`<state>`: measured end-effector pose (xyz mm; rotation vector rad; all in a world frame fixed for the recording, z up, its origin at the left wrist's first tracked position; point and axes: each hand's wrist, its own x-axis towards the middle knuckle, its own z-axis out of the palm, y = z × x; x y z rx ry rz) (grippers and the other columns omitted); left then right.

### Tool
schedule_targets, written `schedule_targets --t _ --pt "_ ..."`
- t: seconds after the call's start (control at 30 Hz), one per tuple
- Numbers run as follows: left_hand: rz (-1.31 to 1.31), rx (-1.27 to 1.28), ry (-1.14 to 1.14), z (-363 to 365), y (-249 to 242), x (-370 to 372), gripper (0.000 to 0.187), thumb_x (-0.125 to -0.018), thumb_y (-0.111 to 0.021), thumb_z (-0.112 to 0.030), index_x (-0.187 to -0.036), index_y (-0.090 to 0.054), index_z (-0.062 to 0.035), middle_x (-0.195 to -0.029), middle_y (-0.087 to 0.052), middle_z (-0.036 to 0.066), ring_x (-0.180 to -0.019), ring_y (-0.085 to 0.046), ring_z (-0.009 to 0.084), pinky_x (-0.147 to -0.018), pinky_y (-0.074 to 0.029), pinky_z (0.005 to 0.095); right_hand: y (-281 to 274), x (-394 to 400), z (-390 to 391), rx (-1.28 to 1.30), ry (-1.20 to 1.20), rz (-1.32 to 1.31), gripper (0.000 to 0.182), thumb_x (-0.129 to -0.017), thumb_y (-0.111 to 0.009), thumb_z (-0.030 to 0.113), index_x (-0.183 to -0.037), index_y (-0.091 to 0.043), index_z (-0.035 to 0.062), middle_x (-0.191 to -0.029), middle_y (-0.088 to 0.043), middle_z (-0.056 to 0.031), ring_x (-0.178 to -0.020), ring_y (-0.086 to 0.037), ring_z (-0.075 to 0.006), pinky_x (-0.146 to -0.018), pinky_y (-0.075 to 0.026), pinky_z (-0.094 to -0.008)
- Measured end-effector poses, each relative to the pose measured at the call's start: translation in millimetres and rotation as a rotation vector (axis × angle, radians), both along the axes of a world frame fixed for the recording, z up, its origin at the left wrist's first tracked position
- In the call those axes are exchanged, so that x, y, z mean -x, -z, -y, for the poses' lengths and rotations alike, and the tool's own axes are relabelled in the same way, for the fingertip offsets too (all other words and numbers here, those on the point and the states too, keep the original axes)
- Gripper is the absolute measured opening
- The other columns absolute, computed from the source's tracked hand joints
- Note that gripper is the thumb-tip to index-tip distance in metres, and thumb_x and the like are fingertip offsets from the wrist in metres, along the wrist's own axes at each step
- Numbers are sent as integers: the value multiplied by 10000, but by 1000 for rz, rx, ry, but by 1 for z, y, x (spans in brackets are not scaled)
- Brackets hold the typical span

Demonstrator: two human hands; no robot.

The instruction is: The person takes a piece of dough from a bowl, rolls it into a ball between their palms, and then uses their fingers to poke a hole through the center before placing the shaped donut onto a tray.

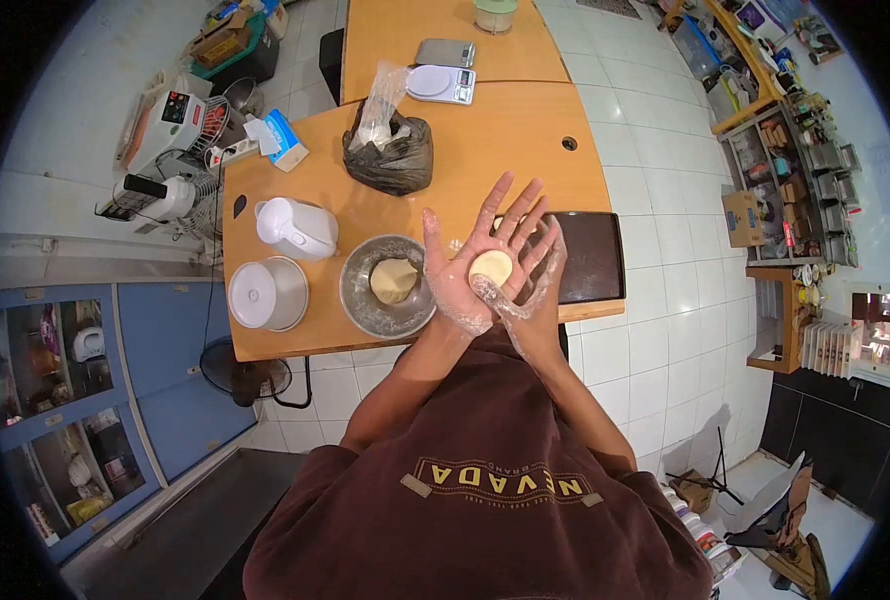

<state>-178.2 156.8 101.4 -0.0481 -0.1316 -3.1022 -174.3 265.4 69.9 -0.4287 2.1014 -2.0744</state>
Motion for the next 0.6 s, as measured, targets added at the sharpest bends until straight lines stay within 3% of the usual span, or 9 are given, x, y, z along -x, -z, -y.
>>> schedule_targets --t 0.17,0.27,0.47,0.6 --pt "7 92 -49 6 4 2 1064 -909 -328 -892 -1683 -203 -172 -1730 -174 167 -1603 -139 307 -1300 -126 547 -7 -4 -2 -217 116 -205 1143 -833 -902 262 -1622 -114 11 -1605 -175 -238 -1520 -267 -424 -1176 -334 -608" --pt "-28 100 -37 9 1 3 1077 -882 -307 -927 -1691 -186 -225 -1742 -140 154 -1606 -117 303 -1299 -97 550 -8 -3 -3 -245 75 -92 1106 -852 -886 253 -1624 -127 22 -1610 -168 -231 -1528 -242 -415 -1182 -327 -608" --pt "-77 20 43 10 2 1 1085 -854 -290 -959 -1694 -176 -282 -1750 -107 154 -1593 -120 299 -1281 -102 548 -11 0 2 95 24 137 1024 -892 -841 243 -1624 -157 32 -1625 -179 -246 -1524 -239 -418 -1197 -304 -596" --pt "-31 103 1 12 11 0 1074 -875 -299 -940 -1695 -188 -256 -1746 -134 137 -1567 -168 272 -1253 -202 492 -6 3 1 -171 109 -223 807 -876 -841 208 -1539 -407 55 -1612 -220 -274 -1508 -280 -438 -1200 -296 -591"
